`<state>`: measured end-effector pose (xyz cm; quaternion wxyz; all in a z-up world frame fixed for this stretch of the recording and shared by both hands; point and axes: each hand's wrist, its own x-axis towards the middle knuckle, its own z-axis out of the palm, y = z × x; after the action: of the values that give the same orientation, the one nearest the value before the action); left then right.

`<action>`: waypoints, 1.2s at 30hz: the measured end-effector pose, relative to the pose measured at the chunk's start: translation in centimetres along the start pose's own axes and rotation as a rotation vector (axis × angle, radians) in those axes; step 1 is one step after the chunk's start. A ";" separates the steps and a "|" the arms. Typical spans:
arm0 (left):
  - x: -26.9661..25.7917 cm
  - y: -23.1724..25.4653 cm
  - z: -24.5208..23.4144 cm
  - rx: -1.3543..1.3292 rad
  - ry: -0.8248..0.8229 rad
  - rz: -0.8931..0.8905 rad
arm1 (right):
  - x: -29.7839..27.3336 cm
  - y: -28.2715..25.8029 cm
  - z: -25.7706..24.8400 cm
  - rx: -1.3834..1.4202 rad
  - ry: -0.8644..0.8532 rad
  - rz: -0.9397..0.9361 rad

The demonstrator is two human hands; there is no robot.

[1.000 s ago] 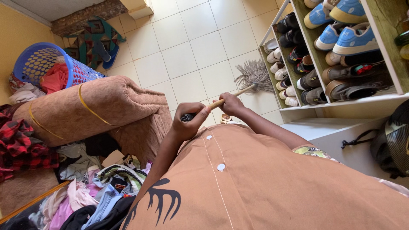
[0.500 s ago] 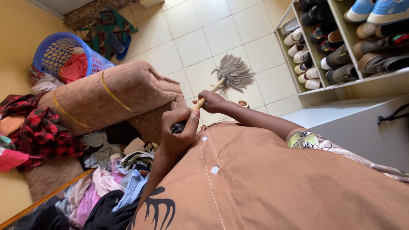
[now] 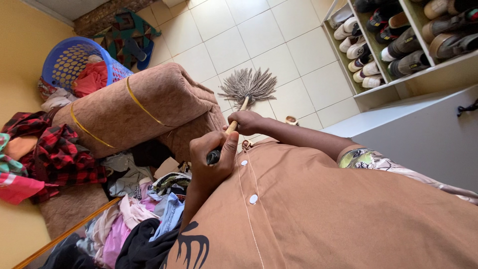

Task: The person sweeps the floor using a small handheld broom, moving debris and dust into a central area.

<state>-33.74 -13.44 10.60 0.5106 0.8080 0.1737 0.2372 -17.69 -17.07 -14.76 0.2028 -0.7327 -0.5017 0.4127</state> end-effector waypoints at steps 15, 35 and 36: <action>5.1 -3.1 8.8 -0.208 -0.224 0.036 | -8.0 9.9 -6.8 -0.075 0.127 0.341; 4.9 -3.1 10.3 -0.300 -0.363 -0.124 | -11.2 12.9 -4.4 0.054 0.130 0.398; 4.6 -2.6 9.7 -0.281 -0.322 -0.096 | -10.9 11.9 -4.5 0.050 0.126 0.393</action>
<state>-24.57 -17.11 5.63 0.6502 0.7471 0.0931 0.1023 -8.93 -31.29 -16.27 0.1673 -0.8356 -0.3249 0.4101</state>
